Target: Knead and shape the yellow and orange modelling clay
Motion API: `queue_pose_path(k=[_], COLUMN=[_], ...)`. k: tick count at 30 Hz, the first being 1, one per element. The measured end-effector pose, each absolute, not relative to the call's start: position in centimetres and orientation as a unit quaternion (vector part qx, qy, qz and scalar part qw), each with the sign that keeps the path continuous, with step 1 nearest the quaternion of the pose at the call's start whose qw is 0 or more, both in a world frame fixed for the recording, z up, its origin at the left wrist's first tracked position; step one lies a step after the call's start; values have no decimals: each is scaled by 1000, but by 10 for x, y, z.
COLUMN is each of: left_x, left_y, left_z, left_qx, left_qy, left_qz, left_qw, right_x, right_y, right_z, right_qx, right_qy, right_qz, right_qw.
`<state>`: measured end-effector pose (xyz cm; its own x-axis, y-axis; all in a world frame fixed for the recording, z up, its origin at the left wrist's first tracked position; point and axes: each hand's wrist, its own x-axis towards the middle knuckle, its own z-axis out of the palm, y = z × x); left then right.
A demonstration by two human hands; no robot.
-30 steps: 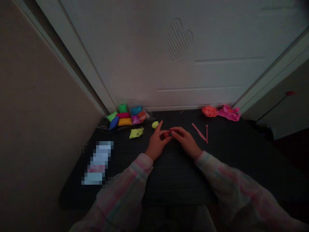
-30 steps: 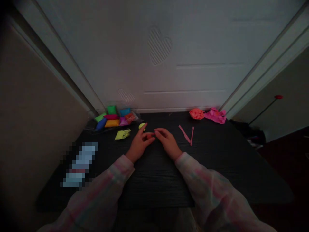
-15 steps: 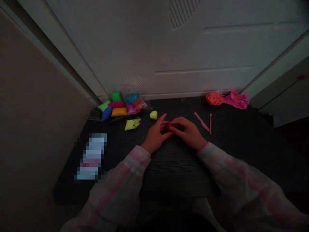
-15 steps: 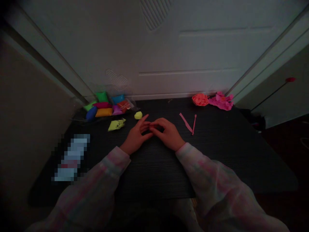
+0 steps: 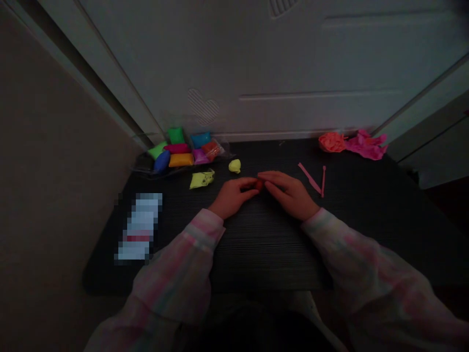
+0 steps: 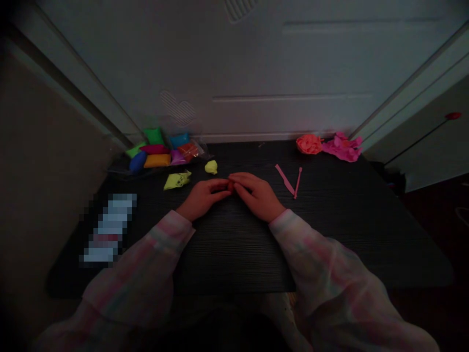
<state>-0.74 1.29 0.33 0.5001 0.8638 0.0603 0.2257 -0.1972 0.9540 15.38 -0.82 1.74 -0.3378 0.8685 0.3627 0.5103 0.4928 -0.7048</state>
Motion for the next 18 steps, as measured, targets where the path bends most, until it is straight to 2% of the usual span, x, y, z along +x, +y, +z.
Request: queue_pose_path(k=[12,18], left_x=[-7,-8], left_y=[13,15], left_z=[-2,-1], left_qx=[727,752], left_qy=[370,366], left_qz=[325,308], left_qw=[479,453], right_x=[163,159], right_y=[-13,-14], right_z=[13,9], right_qx=[-393,-403], right_qy=[-894,-901], right_qz=[103,70], right_qw=[188,147])
